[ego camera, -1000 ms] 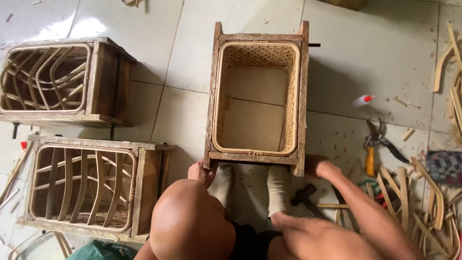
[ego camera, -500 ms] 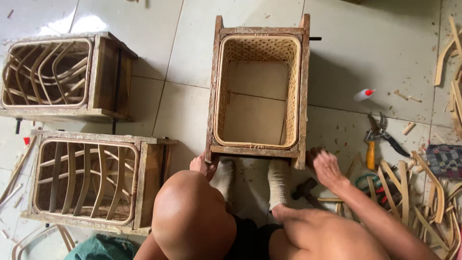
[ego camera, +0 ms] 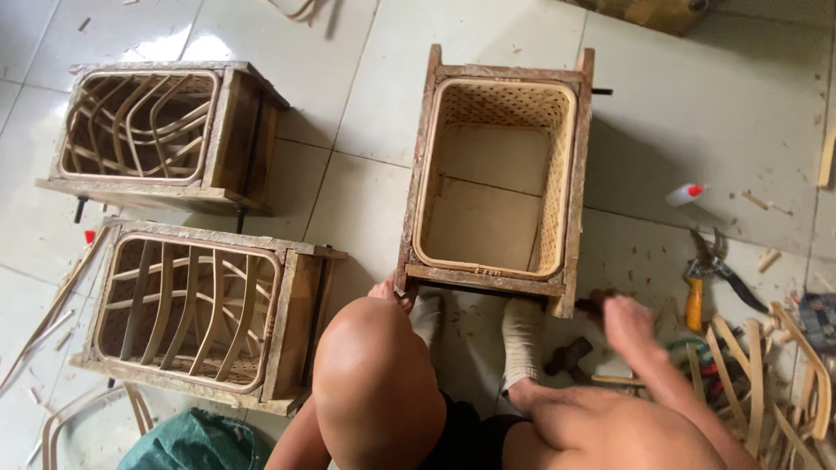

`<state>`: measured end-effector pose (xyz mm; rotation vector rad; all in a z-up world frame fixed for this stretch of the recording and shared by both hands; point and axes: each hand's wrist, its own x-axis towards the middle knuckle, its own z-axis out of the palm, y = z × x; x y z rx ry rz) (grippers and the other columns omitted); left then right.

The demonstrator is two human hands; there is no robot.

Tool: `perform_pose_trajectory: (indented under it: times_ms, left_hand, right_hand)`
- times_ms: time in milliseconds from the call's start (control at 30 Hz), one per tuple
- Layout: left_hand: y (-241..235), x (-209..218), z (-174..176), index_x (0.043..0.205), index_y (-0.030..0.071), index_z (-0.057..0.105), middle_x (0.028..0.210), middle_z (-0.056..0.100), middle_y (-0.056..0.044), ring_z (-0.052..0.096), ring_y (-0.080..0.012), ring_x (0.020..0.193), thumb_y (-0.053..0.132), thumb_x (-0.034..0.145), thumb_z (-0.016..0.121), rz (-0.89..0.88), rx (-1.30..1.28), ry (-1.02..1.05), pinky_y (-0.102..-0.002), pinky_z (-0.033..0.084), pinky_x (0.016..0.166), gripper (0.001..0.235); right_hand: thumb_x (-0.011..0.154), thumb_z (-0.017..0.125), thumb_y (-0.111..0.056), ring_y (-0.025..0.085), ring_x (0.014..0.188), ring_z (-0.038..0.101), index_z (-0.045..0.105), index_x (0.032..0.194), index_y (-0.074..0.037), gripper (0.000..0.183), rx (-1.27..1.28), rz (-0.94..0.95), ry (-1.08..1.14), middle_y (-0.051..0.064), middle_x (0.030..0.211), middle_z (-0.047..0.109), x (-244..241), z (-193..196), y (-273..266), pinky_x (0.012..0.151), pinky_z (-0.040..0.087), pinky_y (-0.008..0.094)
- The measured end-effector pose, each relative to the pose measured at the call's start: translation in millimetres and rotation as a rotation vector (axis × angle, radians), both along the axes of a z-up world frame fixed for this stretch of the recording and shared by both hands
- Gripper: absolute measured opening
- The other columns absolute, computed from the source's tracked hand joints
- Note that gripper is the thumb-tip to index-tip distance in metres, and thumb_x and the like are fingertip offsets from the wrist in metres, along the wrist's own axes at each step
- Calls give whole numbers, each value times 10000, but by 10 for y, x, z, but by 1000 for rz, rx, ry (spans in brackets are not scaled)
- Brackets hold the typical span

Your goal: The person inserts thin wooden strips into a woven basket frame, taps them into place with a hammer, and applies glue along the rim. They then remove the strips and reposition the basket.

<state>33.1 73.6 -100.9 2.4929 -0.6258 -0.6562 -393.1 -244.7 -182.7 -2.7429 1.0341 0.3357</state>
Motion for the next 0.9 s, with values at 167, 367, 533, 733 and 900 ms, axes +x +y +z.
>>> perform_pose_trajectory:
  times_ms: [167, 367, 533, 733, 900]
  left_hand:
    - [-147, -51, -180, 1175, 107, 722, 911, 731, -259, 726, -424, 909, 214, 743, 805, -51, -6, 7, -487, 566, 771, 453]
    - [-217, -82, 158, 1153, 92, 732, 913, 738, -256, 731, -417, 898, 254, 780, 802, -25, -38, 16, -478, 565, 765, 413]
    - [-380, -47, 689, 1074, 34, 730, 834, 744, -255, 764, -335, 756, 336, 891, 721, -2, -72, 127, -438, 572, 728, 352]
    - [-433, 61, 789, 1086, 34, 699, 774, 749, -194, 690, -220, 703, 289, 912, 677, 23, -39, 256, -417, 563, 695, 309]
    - [-443, 468, 471, 1054, 13, 730, 808, 771, -130, 687, -188, 723, 220, 889, 724, 5, -150, 200, -386, 569, 676, 264]
  right_hand:
    - [919, 720, -301, 266, 737, 683, 677, 996, -19, 296, 500, -451, -187, 116, 796, 704, -187, 692, -138, 688, 560, 445]
    - [1003, 653, -355, 117, 741, 618, 703, 1132, -3, 378, 999, -746, -789, 50, 871, 651, 265, 1286, -193, 635, 504, 293]
    - [1006, 638, -361, 33, 837, 554, 685, 1250, -57, 393, 1104, -788, -1041, -41, 935, 555, 1160, 1389, -372, 727, 563, 258]
    - [1008, 650, -367, 72, 653, 385, 734, 1027, -20, 357, 801, -751, -768, -42, 733, 469, 1666, 1408, -422, 551, 333, 278]
    - [1022, 677, -342, 63, 622, 343, 600, 804, 1, 414, 721, -703, -785, -51, 668, 423, 1906, 1428, -471, 508, 297, 294]
